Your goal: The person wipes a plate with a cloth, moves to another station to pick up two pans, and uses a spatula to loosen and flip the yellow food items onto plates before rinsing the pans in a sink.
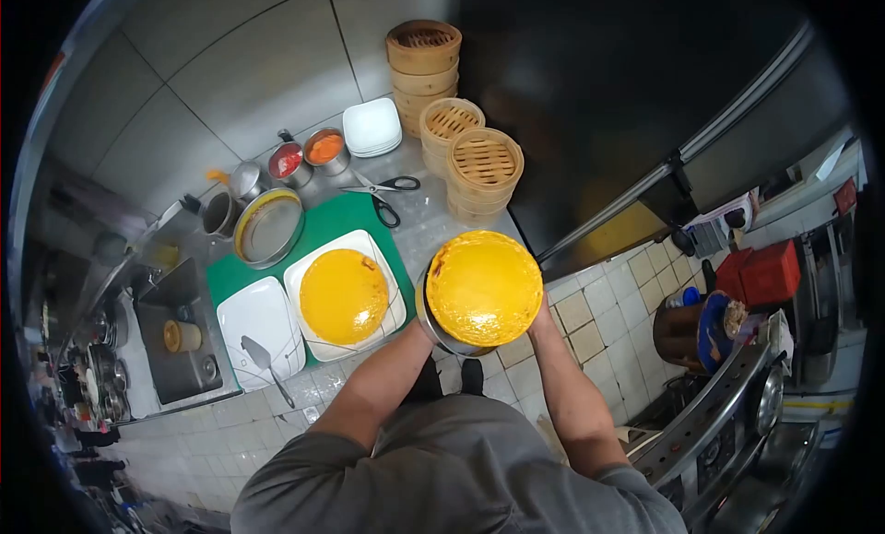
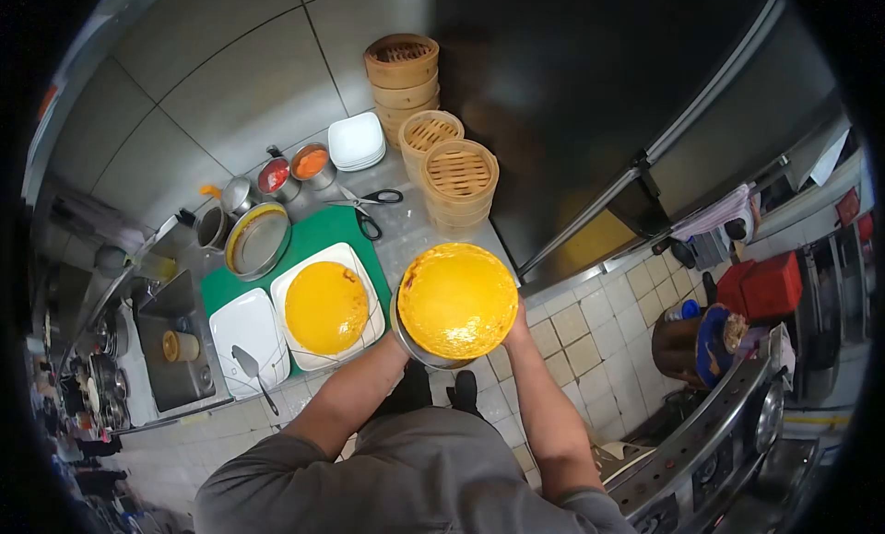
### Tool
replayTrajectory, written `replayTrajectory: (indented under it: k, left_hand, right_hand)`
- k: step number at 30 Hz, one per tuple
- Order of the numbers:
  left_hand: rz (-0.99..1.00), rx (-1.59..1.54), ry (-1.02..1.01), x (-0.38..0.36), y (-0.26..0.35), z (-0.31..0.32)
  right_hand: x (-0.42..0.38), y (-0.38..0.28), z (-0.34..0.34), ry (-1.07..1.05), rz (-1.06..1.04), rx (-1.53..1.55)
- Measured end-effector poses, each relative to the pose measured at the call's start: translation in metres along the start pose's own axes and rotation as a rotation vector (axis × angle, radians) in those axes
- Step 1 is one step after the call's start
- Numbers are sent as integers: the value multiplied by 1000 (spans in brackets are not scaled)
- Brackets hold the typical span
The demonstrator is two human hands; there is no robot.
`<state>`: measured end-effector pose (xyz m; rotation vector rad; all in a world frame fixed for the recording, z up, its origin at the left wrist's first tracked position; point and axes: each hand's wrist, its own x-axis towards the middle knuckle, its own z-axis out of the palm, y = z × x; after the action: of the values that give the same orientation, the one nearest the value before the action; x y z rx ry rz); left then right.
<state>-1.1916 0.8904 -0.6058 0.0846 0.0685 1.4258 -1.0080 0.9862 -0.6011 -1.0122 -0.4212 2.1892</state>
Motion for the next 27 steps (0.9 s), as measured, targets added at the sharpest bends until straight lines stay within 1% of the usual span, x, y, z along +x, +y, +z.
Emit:
replayTrajectory:
  k: [1, 3, 10, 16, 17, 18, 19, 23, 25, 26, 27]
  left_hand:
    - [-1, 3, -1, 0, 2, 0]
    - [-4, 8, -4, -3, 3, -1]
    - [-32, 51, -28, -4, 9, -6]
    - [-118, 124, -33, 2, 18, -19]
    - [-142, 152, 6, 5, 24, -18]
    - [-161, 191, 150, 8, 29, -7]
    - [-161, 189, 150, 12, 39, -9]
    - [-325, 615, 539, 34, 92, -79]
    - [-423, 835, 717, 42, 102, -101]
    - [-440, 834, 706, 41, 104, -101]
    - [-347, 771, 701, 36, 109, -98]
  right_hand:
    - [1, -1, 4, 1, 45, 92]
    - [1, 3, 7, -29, 86, 181]
    - [-2, 10, 4, -85, 85, 219]
    - [-15, 13, -3, -106, 91, 220]
    - [-18, 13, -4, -108, 90, 220]
    - [-21, 13, -5, -111, 86, 218]
    - [-24, 13, -6, -113, 90, 224]
    - [-44, 8, -11, -107, 74, 226]
    - [-54, 4, -15, -101, 56, 225]
    - [-60, 3, -18, -97, 48, 225]
    - [-66, 1, -22, -89, 39, 229]
